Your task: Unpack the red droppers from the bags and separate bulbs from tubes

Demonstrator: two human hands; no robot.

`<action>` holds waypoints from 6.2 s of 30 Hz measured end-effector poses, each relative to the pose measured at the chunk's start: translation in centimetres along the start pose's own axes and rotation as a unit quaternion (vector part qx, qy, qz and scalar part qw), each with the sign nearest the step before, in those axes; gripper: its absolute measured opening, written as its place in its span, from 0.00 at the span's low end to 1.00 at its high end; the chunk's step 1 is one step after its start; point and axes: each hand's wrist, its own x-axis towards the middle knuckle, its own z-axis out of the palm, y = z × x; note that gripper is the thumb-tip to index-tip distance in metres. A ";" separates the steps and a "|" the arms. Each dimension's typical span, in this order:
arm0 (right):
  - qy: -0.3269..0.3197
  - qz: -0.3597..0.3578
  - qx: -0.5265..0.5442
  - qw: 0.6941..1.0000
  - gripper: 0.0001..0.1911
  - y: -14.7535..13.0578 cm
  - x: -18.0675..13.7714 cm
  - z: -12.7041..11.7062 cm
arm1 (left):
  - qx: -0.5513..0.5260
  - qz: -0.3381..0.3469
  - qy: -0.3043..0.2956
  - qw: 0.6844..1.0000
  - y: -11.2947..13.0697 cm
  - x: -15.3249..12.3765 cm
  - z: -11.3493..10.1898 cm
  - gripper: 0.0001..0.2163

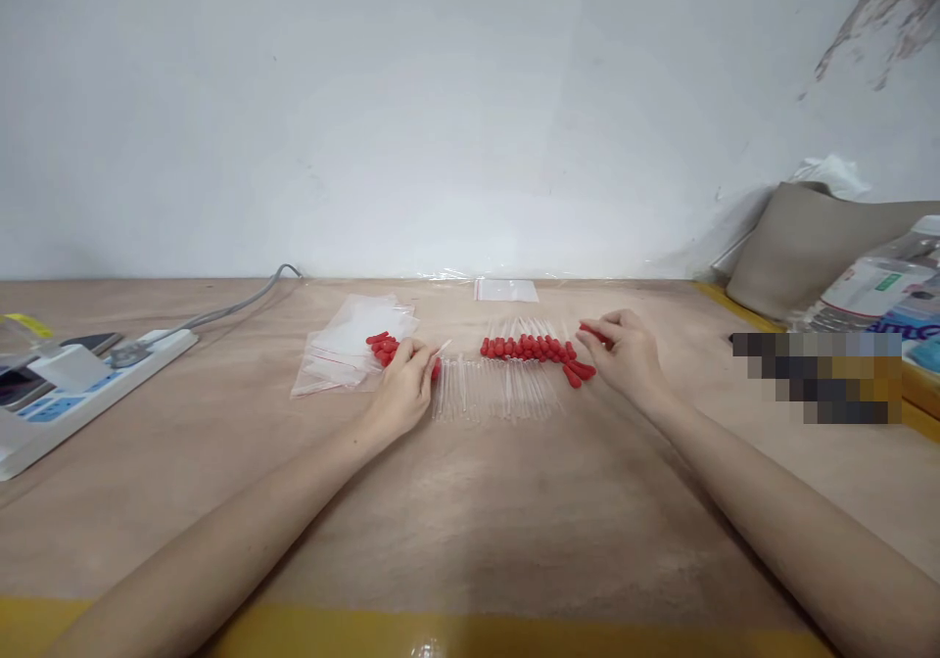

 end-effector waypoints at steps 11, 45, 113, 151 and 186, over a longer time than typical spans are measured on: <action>-0.158 0.233 0.060 0.958 0.14 5.2 1.5 0.6 | 0.022 0.078 0.011 0.997 0.4 -0.3 1.9 0.08; -0.253 0.316 -0.039 0.913 0.09 1.7 4.9 2.6 | 0.029 0.159 -0.096 0.982 -0.6 -0.5 -0.5 0.23; -0.149 -0.306 -0.040 0.939 0.14 -6.1 -5.0 1.0 | 0.047 0.178 -0.009 0.983 4.7 -0.6 0.7 0.11; -0.165 0.179 0.076 0.967 0.13 2.5 0.5 0.0 | -0.012 0.125 0.019 0.992 0.7 -0.9 1.4 0.12; -0.093 -0.156 0.142 0.973 0.12 -5.6 -3.3 1.9 | 0.104 0.142 0.129 0.976 1.8 0.1 1.4 0.16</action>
